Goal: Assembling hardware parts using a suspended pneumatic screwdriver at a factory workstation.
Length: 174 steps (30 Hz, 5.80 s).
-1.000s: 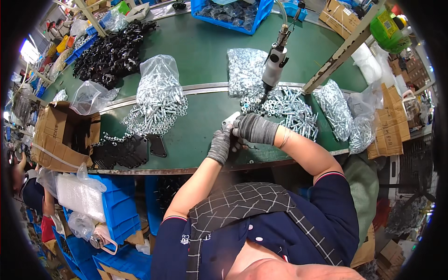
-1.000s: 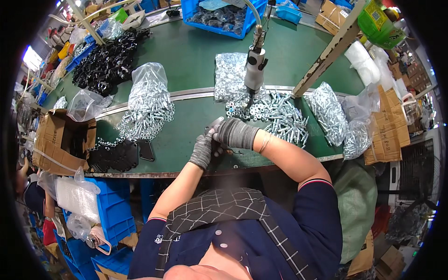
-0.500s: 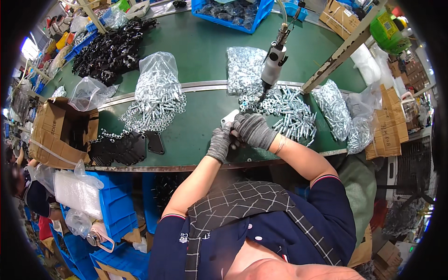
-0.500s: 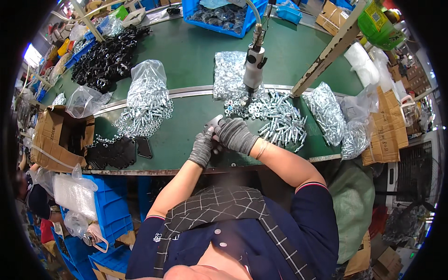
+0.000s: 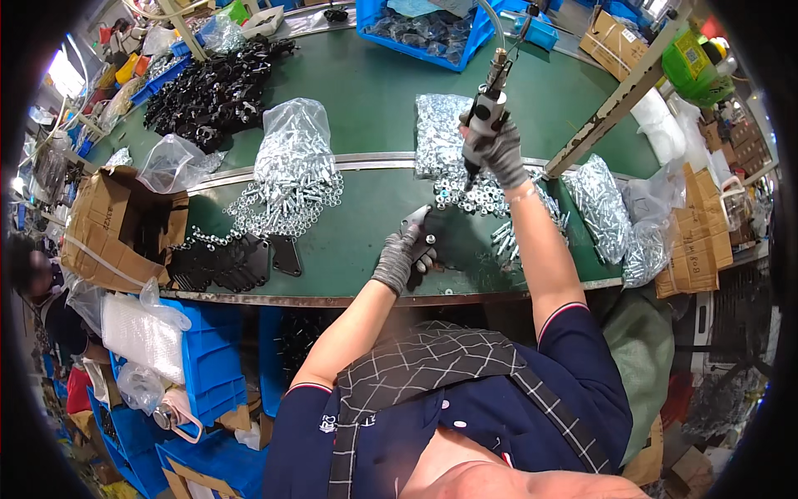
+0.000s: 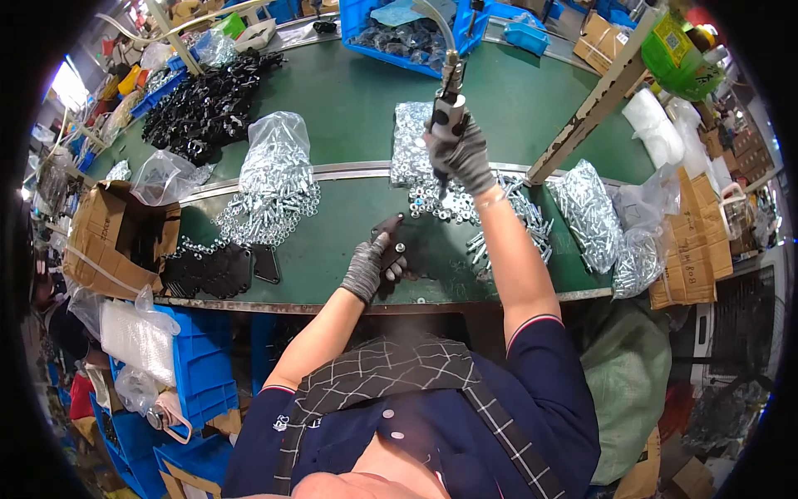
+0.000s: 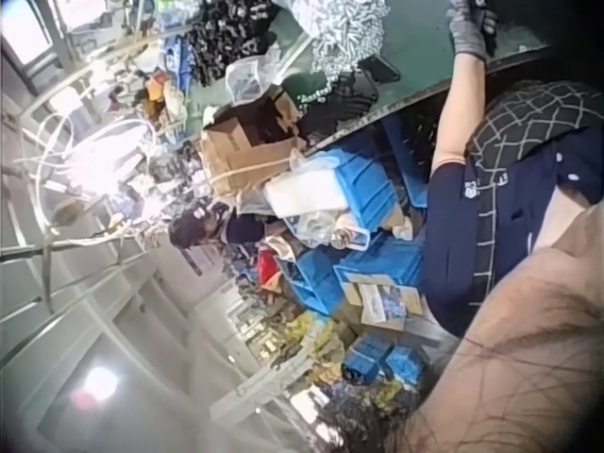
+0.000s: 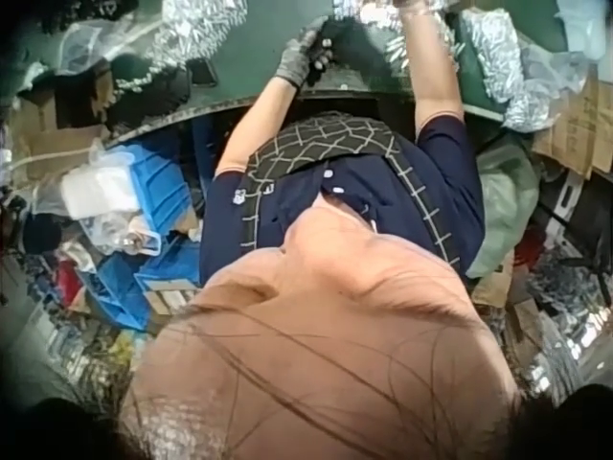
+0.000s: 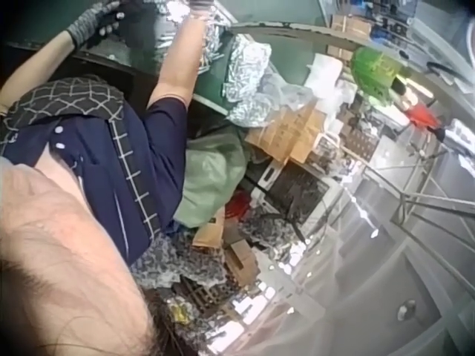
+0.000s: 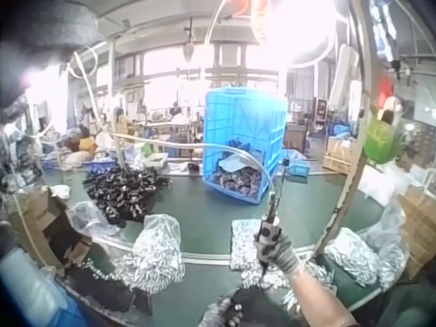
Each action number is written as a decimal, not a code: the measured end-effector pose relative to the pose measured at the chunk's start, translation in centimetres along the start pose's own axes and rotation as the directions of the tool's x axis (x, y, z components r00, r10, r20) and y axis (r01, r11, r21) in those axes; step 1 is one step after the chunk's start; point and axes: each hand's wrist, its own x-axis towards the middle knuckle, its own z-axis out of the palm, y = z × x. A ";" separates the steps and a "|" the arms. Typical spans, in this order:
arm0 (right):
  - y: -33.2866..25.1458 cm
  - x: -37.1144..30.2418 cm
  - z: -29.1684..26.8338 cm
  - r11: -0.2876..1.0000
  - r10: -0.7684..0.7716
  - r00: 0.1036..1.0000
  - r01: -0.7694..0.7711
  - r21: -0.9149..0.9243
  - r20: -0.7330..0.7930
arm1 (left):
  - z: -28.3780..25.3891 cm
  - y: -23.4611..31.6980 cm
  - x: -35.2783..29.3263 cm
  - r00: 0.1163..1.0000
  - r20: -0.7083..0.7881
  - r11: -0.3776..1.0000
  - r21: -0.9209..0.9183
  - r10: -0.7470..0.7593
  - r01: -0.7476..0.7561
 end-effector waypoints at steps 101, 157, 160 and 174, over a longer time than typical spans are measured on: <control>0.8 -16.6 3.0 0.899 0.337 0.910 -0.235 -0.369 0.243 | -2.2 0.4 -4.1 0.992 0.110 0.987 -0.151 0.064 -0.047; -1.1 -13.9 4.9 0.349 0.285 0.793 0.438 -0.829 0.539 | -1.4 -0.1 -0.4 0.995 -0.103 0.976 0.214 -0.003 0.025; -2.6 -9.0 1.5 0.395 -0.230 0.936 0.339 -0.854 0.265 | -1.4 0.3 -0.9 0.998 -0.040 0.979 0.200 0.039 -0.031; -3.6 -4.3 4.5 0.707 0.103 0.984 -0.175 0.685 0.145 | -2.1 -0.4 -0.4 1.000 -0.017 0.999 0.048 -0.007 0.008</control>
